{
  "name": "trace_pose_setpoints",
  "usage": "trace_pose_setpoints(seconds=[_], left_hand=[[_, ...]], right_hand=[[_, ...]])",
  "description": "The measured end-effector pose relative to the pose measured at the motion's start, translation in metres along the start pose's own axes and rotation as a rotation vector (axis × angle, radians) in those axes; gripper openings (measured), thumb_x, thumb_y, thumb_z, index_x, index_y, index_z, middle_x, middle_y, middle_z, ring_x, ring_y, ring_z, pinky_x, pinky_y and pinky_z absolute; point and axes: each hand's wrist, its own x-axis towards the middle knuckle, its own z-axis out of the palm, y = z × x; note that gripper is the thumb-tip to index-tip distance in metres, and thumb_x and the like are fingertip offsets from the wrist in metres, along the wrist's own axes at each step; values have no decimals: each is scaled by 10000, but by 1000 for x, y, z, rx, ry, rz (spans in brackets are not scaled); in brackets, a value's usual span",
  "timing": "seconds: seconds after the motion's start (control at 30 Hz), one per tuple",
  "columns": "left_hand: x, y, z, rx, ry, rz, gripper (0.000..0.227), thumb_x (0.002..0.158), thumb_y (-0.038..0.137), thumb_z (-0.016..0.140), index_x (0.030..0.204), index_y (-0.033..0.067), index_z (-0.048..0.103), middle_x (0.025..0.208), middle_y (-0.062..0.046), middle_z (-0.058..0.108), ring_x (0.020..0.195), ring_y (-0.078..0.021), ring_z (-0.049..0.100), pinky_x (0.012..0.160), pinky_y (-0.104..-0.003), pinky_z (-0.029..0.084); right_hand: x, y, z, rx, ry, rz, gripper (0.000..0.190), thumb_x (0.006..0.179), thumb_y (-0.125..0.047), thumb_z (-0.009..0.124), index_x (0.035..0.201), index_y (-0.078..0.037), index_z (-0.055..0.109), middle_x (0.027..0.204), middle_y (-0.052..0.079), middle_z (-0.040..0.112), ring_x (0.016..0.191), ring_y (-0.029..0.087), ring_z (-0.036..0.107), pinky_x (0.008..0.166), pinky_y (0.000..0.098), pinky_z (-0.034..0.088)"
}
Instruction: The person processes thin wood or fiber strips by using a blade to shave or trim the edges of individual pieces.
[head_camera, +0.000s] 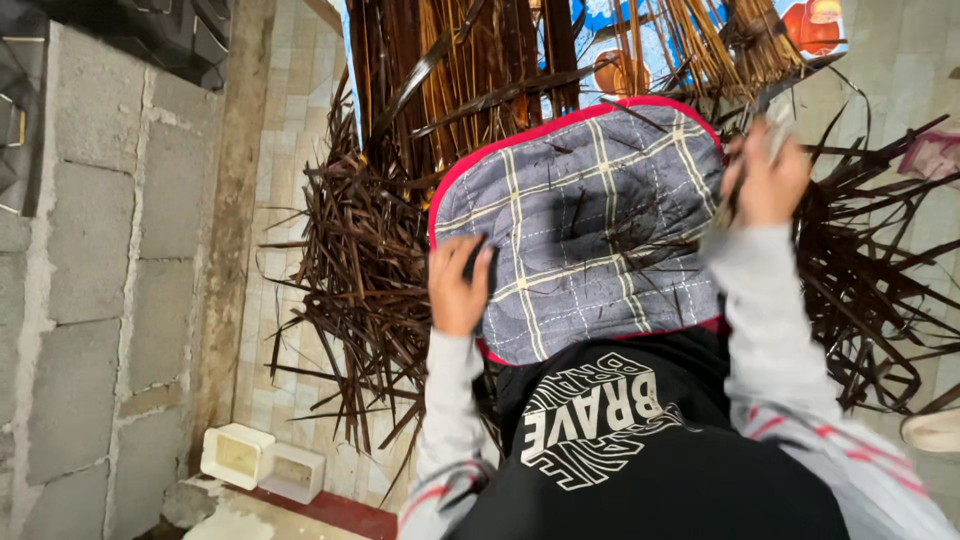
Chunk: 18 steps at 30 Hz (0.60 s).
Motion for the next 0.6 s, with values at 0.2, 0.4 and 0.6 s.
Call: trace_pose_setpoints(seconds=[0.2,0.4,0.6], left_hand=[[93,13,70,-16,8,264,231,974,254,774,1162,118,770,1060,-145,705,1078,-394,694,963,-495,550],[141,-4,154,175,-237,255,281,984,370,707,1189,183,742,1057,-118,701,1017,-371,699,890,-493,576],[190,-25,215,409,-306,168,293,986,371,620,1234,234,696,1025,-99,695,978,-375,724,843,-498,617]], right_hand=[[-56,109,-31,67,-174,-152,266,974,30,610,1233,16,668,965,185,699,614,200,635,489,305,547],[-90,96,-44,-539,-547,-209,709,864,-126,736,1556,-146,580,1092,344,704,1011,530,688,841,612,568],[-92,58,-36,97,-803,192,658,1008,-52,550,1633,-203,407,814,283,759,615,261,760,477,414,666]])
